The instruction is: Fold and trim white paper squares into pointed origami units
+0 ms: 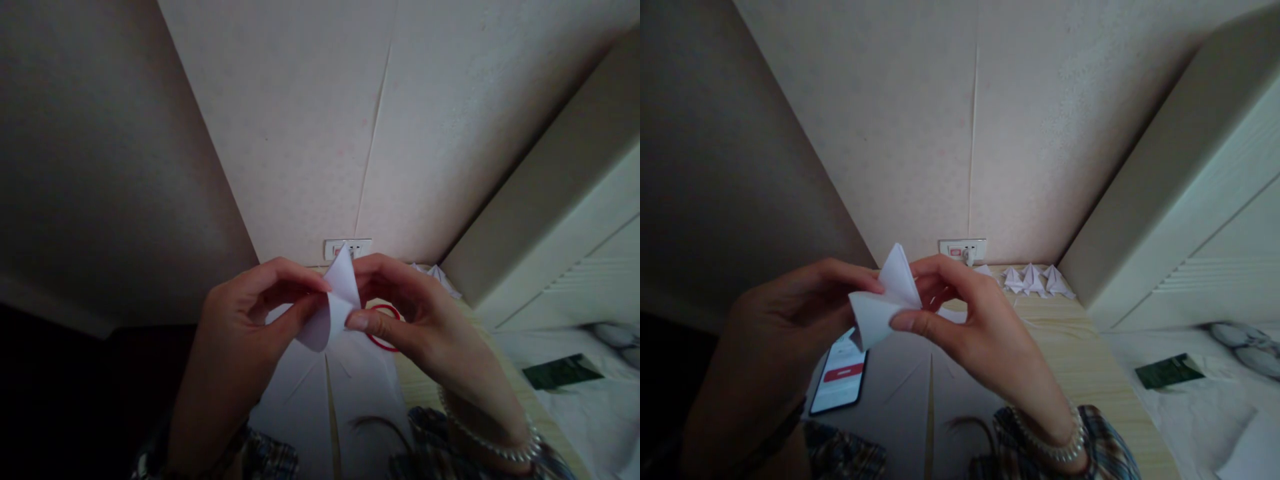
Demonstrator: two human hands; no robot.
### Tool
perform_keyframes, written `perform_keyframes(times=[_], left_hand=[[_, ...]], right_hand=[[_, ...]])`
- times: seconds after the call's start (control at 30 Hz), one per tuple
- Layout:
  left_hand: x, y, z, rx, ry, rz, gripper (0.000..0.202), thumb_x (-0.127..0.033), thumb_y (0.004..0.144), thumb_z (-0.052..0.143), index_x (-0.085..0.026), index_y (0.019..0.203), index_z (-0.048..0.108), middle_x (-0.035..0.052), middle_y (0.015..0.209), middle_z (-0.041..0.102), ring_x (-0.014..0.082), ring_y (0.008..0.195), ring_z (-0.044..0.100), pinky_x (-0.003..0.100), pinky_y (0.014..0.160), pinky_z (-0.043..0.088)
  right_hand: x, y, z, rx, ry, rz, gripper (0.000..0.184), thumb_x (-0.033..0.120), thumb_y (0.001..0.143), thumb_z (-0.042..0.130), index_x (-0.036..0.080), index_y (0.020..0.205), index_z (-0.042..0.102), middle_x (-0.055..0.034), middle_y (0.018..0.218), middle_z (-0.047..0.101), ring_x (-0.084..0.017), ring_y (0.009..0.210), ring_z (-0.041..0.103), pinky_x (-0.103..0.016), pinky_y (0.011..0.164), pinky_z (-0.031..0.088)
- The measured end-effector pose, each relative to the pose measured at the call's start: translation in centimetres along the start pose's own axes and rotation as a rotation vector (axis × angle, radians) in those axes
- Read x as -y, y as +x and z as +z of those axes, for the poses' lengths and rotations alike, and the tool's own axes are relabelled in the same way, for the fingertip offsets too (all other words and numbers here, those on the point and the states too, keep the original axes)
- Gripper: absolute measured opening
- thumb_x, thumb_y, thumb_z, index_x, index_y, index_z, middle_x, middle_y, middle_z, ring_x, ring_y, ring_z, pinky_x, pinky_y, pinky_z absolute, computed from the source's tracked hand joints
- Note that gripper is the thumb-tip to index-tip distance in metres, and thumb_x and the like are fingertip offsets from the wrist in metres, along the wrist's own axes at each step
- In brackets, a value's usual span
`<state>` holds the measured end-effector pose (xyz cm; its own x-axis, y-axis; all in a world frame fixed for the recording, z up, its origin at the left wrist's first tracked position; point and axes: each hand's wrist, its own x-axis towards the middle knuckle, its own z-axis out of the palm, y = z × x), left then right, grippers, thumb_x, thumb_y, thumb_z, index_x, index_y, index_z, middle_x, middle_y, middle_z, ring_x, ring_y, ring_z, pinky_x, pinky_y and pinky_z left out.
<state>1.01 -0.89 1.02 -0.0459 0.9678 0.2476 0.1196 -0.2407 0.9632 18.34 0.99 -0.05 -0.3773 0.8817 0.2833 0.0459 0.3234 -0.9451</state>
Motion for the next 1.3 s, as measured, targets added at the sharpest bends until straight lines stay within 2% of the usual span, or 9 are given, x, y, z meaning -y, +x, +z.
perform_keyframes(times=[0.1,0.23,0.33,0.43,0.6,0.77,1.07,1.2,1.3], left_hand=[[-0.1,0.1,0.1,0.005,0.020,0.012,0.016,-0.009,0.074,0.074,-0.025,0.071,0.071,-0.0089,0.068,0.076,0.0105,0.069,0.074,0.013,0.060,0.055],[-0.1,0.2,-0.1,0.036,-0.016,-0.034,0.018,-0.015,0.076,0.075,-0.026,0.085,0.064,-0.0055,0.079,0.080,0.0161,0.074,0.078,0.019,0.061,0.059],[-0.1,0.3,-0.1,0.062,-0.021,-0.036,0.016,-0.017,0.078,0.074,-0.025,0.088,0.064,-0.0031,0.082,0.081,0.0183,0.077,0.079,0.022,0.063,0.060],[-0.3,0.1,0.0,0.062,-0.012,-0.009,0.010,-0.014,0.080,0.071,-0.024,0.083,0.070,-0.0026,0.083,0.081,0.0165,0.080,0.078,0.020,0.069,0.060],[-0.4,0.1,0.1,0.058,-0.036,-0.015,0.009,-0.017,0.082,0.073,-0.026,0.083,0.075,-0.0069,0.072,0.076,0.0109,0.068,0.073,0.020,0.075,0.061],[0.4,0.5,-0.4,0.119,-0.045,0.055,0.020,-0.011,0.076,0.078,-0.025,0.090,0.074,-0.0057,0.094,0.081,0.0097,0.081,0.076,0.012,0.071,0.059],[0.9,0.4,-0.5,0.130,0.030,0.065,0.022,-0.011,0.080,0.075,-0.025,0.097,0.073,-0.0044,0.098,0.082,0.0112,0.086,0.077,0.013,0.076,0.060],[0.8,0.4,-0.7,0.171,0.016,0.014,0.025,-0.015,0.081,0.076,-0.028,0.102,0.072,-0.0050,0.101,0.082,0.0108,0.088,0.078,0.011,0.077,0.059],[0.7,0.4,-0.8,0.221,-0.034,-0.060,0.030,-0.013,0.080,0.075,-0.029,0.105,0.071,-0.0071,0.093,0.083,0.0097,0.079,0.079,0.010,0.073,0.060]], right_hand=[[-0.1,0.2,0.2,-0.028,0.031,0.009,0.020,0.034,0.083,0.077,0.020,0.094,0.069,-0.0012,0.085,0.075,-0.015,0.078,0.071,-0.027,0.069,0.054],[0.0,0.3,0.2,-0.048,0.015,-0.014,0.015,0.034,0.084,0.075,0.020,0.088,0.071,-0.0014,0.084,0.076,-0.014,0.075,0.071,-0.026,0.066,0.055],[0.0,0.3,0.2,-0.055,0.006,-0.024,0.014,0.034,0.085,0.074,0.020,0.086,0.072,-0.0014,0.083,0.077,-0.014,0.074,0.071,-0.025,0.067,0.055],[-0.1,0.3,0.2,-0.075,0.011,-0.030,0.012,0.031,0.086,0.074,0.020,0.086,0.073,-0.0017,0.084,0.078,-0.013,0.074,0.071,-0.024,0.068,0.055],[-0.5,0.2,0.2,-0.138,-0.005,-0.049,0.008,0.026,0.085,0.075,0.019,0.085,0.073,-0.0015,0.084,0.077,-0.011,0.074,0.069,-0.022,0.067,0.054],[-0.6,0.3,0.3,-0.177,-0.039,-0.055,0.006,0.024,0.083,0.076,0.019,0.084,0.073,-0.0005,0.082,0.076,-0.012,0.072,0.069,-0.022,0.064,0.053],[-0.6,0.4,0.4,-0.213,-0.078,-0.070,0.002,0.020,0.083,0.075,0.021,0.083,0.073,-0.0001,0.080,0.078,-0.013,0.072,0.071,-0.024,0.063,0.055],[-0.6,0.3,0.4,-0.269,-0.051,-0.083,0.007,0.016,0.081,0.075,0.022,0.081,0.072,0.0036,0.074,0.076,-0.011,0.068,0.070,-0.022,0.064,0.055],[-0.5,0.2,0.5,-0.309,-0.039,-0.084,0.010,0.014,0.081,0.074,0.023,0.081,0.071,0.0056,0.073,0.075,-0.009,0.067,0.070,-0.019,0.062,0.053]])
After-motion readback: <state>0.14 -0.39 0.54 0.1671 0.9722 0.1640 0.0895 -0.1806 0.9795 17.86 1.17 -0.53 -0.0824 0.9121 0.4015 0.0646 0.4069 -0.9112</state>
